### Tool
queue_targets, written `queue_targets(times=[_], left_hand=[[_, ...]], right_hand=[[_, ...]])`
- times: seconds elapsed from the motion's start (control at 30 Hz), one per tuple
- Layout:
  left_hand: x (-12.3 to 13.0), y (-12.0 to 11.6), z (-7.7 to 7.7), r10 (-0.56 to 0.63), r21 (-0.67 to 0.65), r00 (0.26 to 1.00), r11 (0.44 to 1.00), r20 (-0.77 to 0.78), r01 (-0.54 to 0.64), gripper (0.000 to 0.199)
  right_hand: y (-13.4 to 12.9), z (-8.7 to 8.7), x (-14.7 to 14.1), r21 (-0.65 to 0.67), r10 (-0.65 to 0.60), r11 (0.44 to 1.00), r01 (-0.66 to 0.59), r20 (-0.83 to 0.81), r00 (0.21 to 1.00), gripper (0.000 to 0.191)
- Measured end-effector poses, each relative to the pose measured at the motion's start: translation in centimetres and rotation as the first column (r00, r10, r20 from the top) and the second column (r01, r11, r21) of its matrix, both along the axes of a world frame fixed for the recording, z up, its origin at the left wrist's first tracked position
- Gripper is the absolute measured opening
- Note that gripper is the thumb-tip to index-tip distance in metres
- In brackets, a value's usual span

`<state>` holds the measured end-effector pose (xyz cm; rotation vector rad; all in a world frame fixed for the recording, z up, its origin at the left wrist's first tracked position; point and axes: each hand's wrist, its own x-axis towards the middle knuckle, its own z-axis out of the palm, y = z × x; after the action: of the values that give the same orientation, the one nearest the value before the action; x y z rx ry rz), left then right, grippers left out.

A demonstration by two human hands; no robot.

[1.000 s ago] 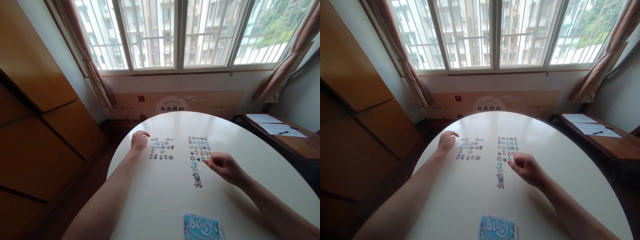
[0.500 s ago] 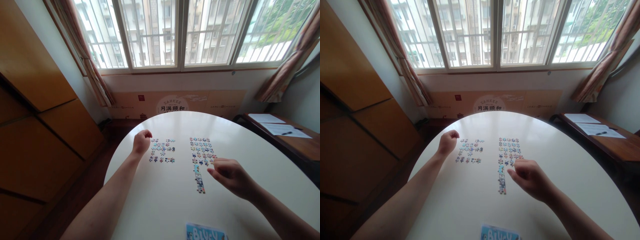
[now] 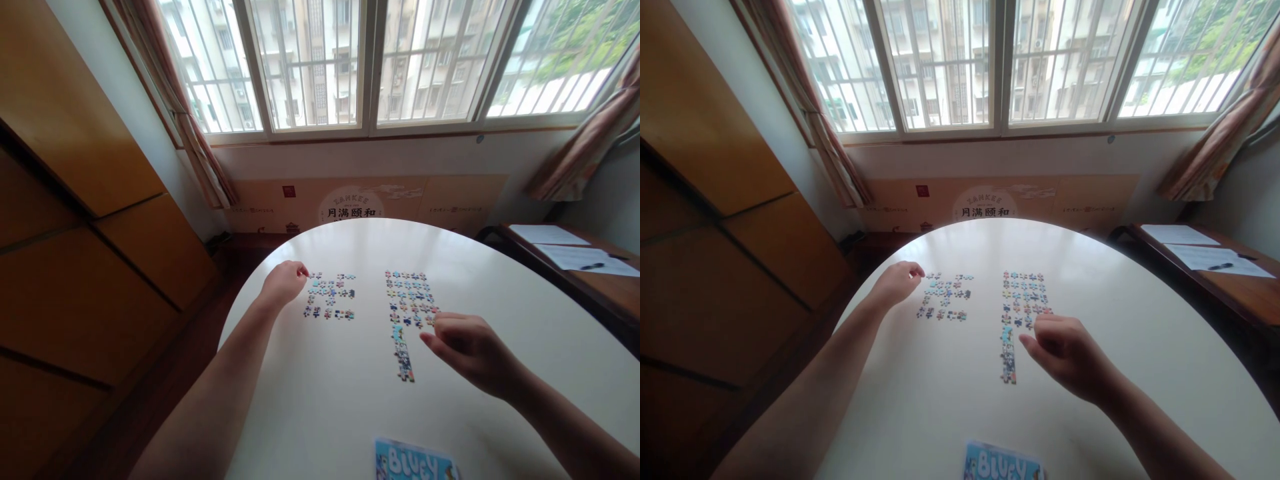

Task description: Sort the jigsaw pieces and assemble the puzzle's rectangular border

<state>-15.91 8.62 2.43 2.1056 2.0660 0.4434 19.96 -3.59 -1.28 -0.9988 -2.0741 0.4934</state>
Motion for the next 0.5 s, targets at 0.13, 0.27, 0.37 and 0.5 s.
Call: queue_targets(times=[0.13, 0.27, 0.37, 0.5], left_hand=[[0.2, -1.4, 1.3, 0.009, -0.152, 0.996, 0.988, -0.086, -0.022, 0.014], [0.5, -2.3, 1.9, -0.025, -0.253, 0.990, 0.967, -0.140, -0.011, 0.013], [0.9, -2.5, 1.9, -0.032, -0.265, 0.985, 0.964, -0.168, -0.014, 0.015], [1.4, -2.3, 1.9, -0.042, -0.257, 0.983, 0.966, -0.179, -0.006, 0.023]], right_hand=[[0.0, 0.0, 0.0, 0.018, 0.007, 1.000, -0.007, 0.008, 1.000, 0.047], [0.0, 0.0, 0.1, 0.021, 0.002, 1.000, -0.002, 0.006, 1.000, 0.047], [-0.1, 0.1, 0.1, 0.028, -0.001, 1.000, 0.001, 0.007, 1.000, 0.047], [-0.1, 0.3, 0.0, 0.041, 0.000, 0.999, 0.000, 0.008, 1.000, 0.047]])
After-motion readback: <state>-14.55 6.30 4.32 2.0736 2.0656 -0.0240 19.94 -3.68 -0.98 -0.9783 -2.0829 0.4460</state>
